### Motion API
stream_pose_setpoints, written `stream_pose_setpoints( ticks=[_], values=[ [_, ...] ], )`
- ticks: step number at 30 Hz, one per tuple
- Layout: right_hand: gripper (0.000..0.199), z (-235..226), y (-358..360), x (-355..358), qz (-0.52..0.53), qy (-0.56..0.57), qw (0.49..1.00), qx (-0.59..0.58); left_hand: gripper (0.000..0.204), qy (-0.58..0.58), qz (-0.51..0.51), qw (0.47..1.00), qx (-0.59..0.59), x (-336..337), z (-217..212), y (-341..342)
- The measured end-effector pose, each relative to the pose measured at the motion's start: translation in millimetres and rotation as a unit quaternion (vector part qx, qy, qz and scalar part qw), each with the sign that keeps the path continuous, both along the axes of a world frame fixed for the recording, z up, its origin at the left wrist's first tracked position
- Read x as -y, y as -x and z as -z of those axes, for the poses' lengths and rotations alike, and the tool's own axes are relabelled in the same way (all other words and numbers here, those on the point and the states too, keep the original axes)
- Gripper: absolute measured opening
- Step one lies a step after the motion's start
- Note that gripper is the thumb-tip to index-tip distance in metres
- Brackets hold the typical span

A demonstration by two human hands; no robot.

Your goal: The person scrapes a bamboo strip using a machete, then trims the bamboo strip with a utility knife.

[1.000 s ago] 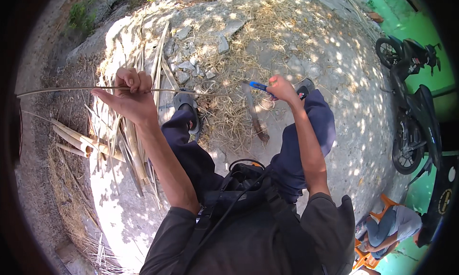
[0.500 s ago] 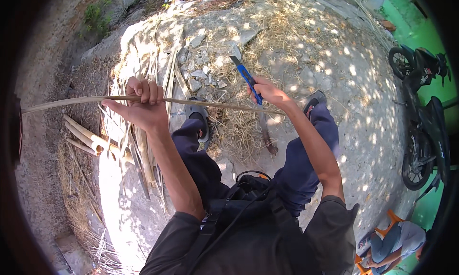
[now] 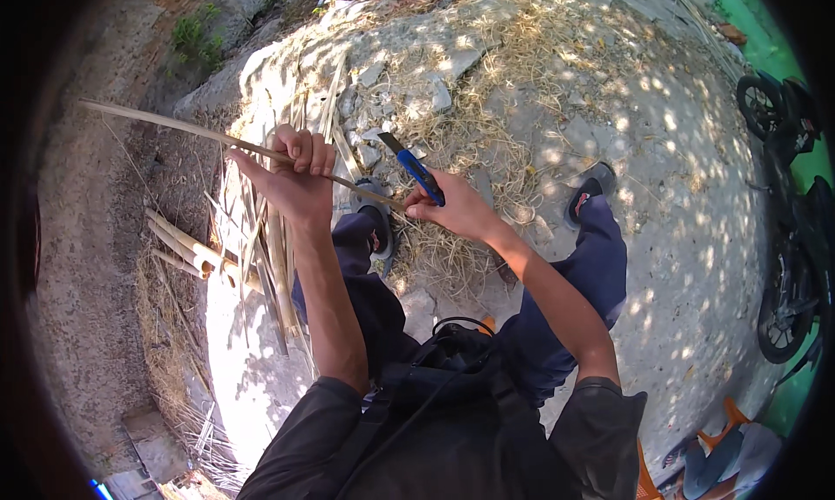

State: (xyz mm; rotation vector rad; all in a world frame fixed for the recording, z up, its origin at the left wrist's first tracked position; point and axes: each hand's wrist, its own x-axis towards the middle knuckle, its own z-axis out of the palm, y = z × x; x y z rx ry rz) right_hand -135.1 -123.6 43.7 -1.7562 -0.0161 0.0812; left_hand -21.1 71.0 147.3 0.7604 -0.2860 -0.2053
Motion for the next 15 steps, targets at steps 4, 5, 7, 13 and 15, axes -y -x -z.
stream_pose_setpoints(
  ticks=[4,5,7,13,15],
  values=[
    [0.020,22,-3,10,0.048,-0.001,0.998,0.030,0.082,-0.016,-0.010,1.000,0.014,22,4,-4],
    [0.020,23,-2,12,0.054,-0.003,0.998,0.033,0.082,-0.012,-0.012,0.998,0.052,20,16,-13],
    [0.017,17,0,16,0.085,-0.016,0.994,0.070,0.081,-0.086,-0.050,0.992,0.079,31,17,-14],
    [0.018,13,2,30,0.210,-0.084,0.965,0.132,0.079,-0.365,0.013,0.929,0.067,37,31,1],
    [0.018,15,-2,41,0.242,-0.086,0.951,0.172,0.075,-0.438,0.068,0.892,0.085,39,35,11]
  ],
)
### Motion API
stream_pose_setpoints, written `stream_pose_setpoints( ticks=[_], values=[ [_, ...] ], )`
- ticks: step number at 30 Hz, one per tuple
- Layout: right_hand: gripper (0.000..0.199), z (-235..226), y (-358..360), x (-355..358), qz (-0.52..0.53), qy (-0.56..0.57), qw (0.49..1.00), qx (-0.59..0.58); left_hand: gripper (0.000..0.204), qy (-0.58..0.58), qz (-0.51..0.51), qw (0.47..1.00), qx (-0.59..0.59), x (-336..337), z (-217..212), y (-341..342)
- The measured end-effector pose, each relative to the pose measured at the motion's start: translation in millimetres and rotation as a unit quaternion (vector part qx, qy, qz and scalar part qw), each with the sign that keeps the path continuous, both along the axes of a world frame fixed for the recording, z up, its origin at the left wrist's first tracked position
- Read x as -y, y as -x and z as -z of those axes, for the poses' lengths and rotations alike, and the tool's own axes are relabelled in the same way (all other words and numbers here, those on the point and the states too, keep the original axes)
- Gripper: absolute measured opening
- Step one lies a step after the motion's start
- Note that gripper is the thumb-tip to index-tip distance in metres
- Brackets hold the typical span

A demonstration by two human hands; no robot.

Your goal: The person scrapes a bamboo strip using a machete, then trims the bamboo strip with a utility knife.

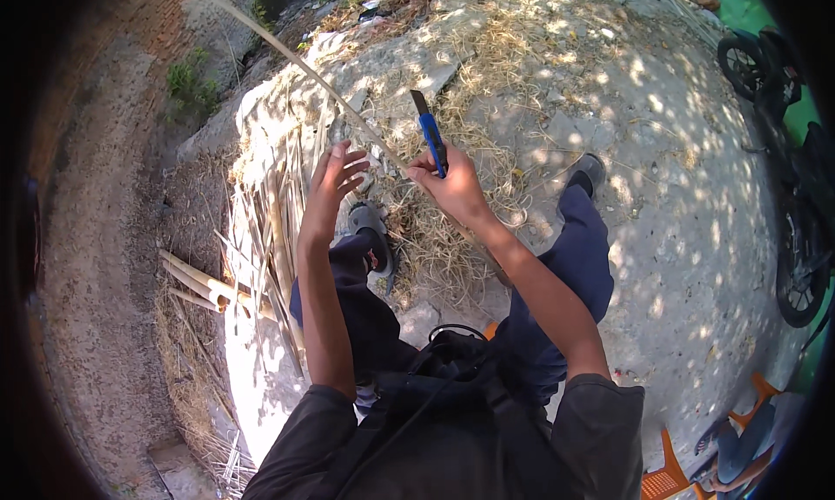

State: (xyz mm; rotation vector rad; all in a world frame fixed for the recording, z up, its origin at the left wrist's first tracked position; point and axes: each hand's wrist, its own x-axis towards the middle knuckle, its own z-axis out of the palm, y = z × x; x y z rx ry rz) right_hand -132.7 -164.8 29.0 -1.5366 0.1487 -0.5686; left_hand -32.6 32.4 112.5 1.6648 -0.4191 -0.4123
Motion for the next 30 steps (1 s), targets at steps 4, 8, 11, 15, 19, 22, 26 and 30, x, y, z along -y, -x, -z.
stream_pose_setpoints(
  ticks=[4,8,11,15,19,22,26,30],
  values=[
    [0.017,-3,-2,9,0.036,-0.071,0.997,-0.005,0.062,-0.098,0.105,0.990,0.008,0,17,10],
    [0.020,5,-4,19,0.026,-0.119,0.992,0.008,0.051,-0.096,0.189,0.977,-0.014,13,29,14],
    [0.023,5,-4,21,0.031,-0.148,0.988,0.020,0.043,-0.120,0.212,0.970,-0.013,22,42,20],
    [0.029,-5,-3,22,0.038,-0.178,0.983,0.023,0.035,-0.104,0.239,0.964,-0.042,34,51,26],
    [0.033,-10,-1,22,0.037,-0.190,0.981,0.013,0.027,-0.066,0.237,0.969,-0.018,43,65,29],
    [0.034,-9,-1,21,0.032,-0.193,0.980,0.023,0.023,-0.064,0.235,0.970,-0.003,47,65,31],
    [0.036,-9,-1,21,0.025,-0.183,0.983,0.011,0.021,-0.059,0.241,0.969,-0.002,48,61,31],
    [0.037,-5,-1,22,0.021,-0.172,0.985,0.020,0.020,-0.085,0.236,0.968,0.024,49,60,33]
  ],
)
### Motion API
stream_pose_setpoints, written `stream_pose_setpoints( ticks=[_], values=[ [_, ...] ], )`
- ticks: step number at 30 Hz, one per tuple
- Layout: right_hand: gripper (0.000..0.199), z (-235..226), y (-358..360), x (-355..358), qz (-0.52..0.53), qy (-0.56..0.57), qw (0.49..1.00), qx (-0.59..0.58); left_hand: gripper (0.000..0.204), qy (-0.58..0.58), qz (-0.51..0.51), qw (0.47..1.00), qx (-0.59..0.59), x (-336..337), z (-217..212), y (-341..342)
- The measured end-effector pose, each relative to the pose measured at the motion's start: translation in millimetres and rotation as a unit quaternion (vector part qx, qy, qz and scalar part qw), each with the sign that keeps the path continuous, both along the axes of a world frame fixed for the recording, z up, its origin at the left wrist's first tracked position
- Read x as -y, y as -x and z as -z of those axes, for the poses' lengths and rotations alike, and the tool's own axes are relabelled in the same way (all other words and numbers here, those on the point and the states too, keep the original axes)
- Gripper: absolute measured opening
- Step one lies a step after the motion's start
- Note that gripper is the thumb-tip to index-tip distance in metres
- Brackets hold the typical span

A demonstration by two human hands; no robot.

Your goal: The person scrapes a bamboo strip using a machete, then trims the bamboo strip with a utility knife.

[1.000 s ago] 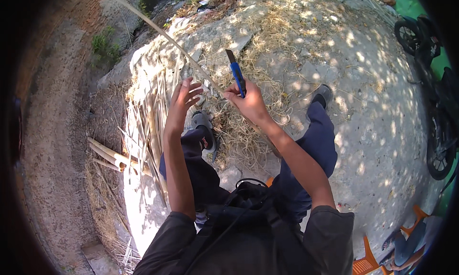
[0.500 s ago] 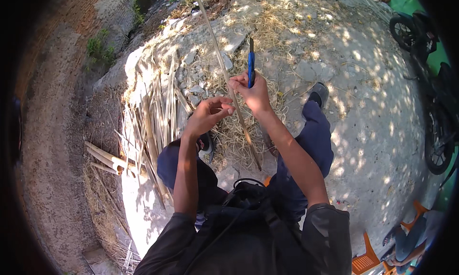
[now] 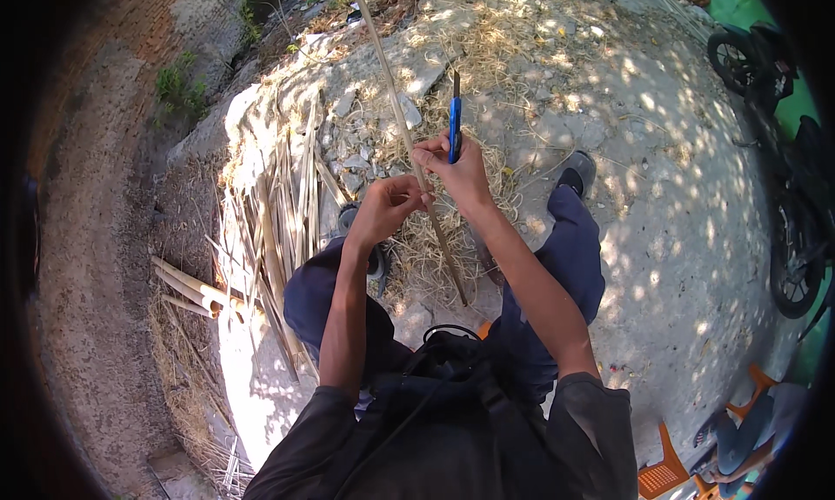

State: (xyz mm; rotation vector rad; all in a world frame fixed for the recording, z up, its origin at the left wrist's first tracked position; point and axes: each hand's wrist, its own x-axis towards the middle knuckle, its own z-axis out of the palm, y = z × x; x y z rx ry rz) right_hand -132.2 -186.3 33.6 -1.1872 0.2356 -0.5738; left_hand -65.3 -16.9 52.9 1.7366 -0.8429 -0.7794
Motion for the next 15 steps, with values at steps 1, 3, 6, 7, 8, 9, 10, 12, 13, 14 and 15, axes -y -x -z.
stream_pose_setpoints(
  ticks=[1,3,6,7,8,9,10,12,13,14,15],
  values=[
    [0.038,-0.7,-0.2,-1.0,0.000,0.009,1.000,-0.007,0.020,0.009,-0.001,1.000,0.003,-0.7,4.0,-1.7],
    [0.038,-1.5,0.0,-1.7,-0.007,0.003,1.000,0.000,0.019,0.018,-0.001,1.000,0.006,-1.7,4.5,-1.9],
    [0.038,-3.6,2.0,-1.7,-0.015,-0.008,1.000,0.002,0.019,-0.005,-0.009,1.000,0.013,-1.5,-1.5,0.8],
    [0.038,-5.4,2.7,-2.2,-0.017,-0.012,1.000,-0.002,0.019,0.000,-0.014,1.000,0.005,-1.0,-1.4,0.8],
    [0.038,-7.1,3.1,-2.8,-0.018,-0.012,1.000,-0.002,0.019,0.006,-0.020,1.000,-0.004,-0.7,-1.1,0.8],
    [0.038,-7.7,3.5,-3.3,-0.018,-0.015,1.000,-0.011,0.019,0.006,-0.020,1.000,-0.004,-0.7,0.4,0.6],
    [0.038,-7.7,3.6,-3.6,-0.017,-0.017,1.000,-0.020,0.019,0.017,-0.014,1.000,0.003,-0.7,2.1,0.4],
    [0.038,-6.0,2.7,-3.3,-0.014,-0.007,1.000,-0.014,0.019,0.029,-0.008,0.999,0.011,-0.7,2.7,0.2],
    [0.038,-5.3,2.1,-3.1,-0.010,0.004,1.000,-0.007,0.018,0.029,-0.006,1.000,0.009,-0.6,1.5,0.1],
    [0.038,-4.8,1.4,-2.4,-0.010,0.004,1.000,-0.006,0.018,0.029,-0.005,1.000,0.007,-0.6,0.3,0.0],
    [0.038,-2.7,0.6,-1.4,-0.015,-0.005,1.000,0.000,0.018,0.029,-0.004,1.000,0.006,0.2,0.3,0.5]
  ],
)
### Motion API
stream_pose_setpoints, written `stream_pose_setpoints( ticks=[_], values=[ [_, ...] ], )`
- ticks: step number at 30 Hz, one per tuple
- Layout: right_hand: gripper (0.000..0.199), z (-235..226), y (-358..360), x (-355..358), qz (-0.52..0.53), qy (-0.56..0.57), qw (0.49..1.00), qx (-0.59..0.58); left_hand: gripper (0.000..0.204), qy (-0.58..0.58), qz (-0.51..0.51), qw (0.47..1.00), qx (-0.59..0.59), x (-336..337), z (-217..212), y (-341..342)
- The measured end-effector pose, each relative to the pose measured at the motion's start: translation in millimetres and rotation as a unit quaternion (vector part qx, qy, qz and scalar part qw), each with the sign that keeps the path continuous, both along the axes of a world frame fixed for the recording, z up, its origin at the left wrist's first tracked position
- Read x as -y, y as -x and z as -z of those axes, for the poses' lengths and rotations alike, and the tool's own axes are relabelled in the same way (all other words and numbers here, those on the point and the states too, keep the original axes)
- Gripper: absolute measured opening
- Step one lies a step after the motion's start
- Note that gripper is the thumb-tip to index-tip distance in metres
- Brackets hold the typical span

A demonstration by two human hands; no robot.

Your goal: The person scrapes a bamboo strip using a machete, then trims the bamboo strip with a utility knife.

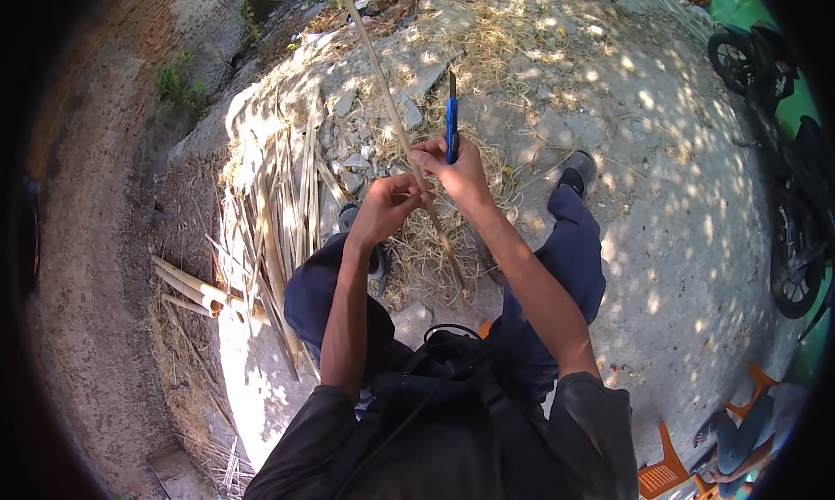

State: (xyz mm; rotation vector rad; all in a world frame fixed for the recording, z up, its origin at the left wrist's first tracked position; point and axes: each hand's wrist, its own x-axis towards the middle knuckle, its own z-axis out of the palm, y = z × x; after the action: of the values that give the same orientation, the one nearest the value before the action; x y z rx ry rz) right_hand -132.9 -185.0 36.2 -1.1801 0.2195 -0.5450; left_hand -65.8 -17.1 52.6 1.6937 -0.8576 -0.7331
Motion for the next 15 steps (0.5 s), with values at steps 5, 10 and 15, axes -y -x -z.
stream_pose_setpoints(
  ticks=[5,10,15],
  values=[
    [0.035,4,-2,-3,0.000,-0.003,1.000,0.022,0.029,-0.039,-0.008,0.999,0.013,-5,4,-6],
    [0.032,6,-2,-3,-0.003,0.089,0.996,-0.008,0.049,0.027,-0.106,0.994,0.006,-9,-22,-8],
    [0.030,3,2,-9,-0.020,0.091,0.996,-0.017,0.042,0.169,-0.169,0.971,-0.027,-15,-41,-12]
  ],
)
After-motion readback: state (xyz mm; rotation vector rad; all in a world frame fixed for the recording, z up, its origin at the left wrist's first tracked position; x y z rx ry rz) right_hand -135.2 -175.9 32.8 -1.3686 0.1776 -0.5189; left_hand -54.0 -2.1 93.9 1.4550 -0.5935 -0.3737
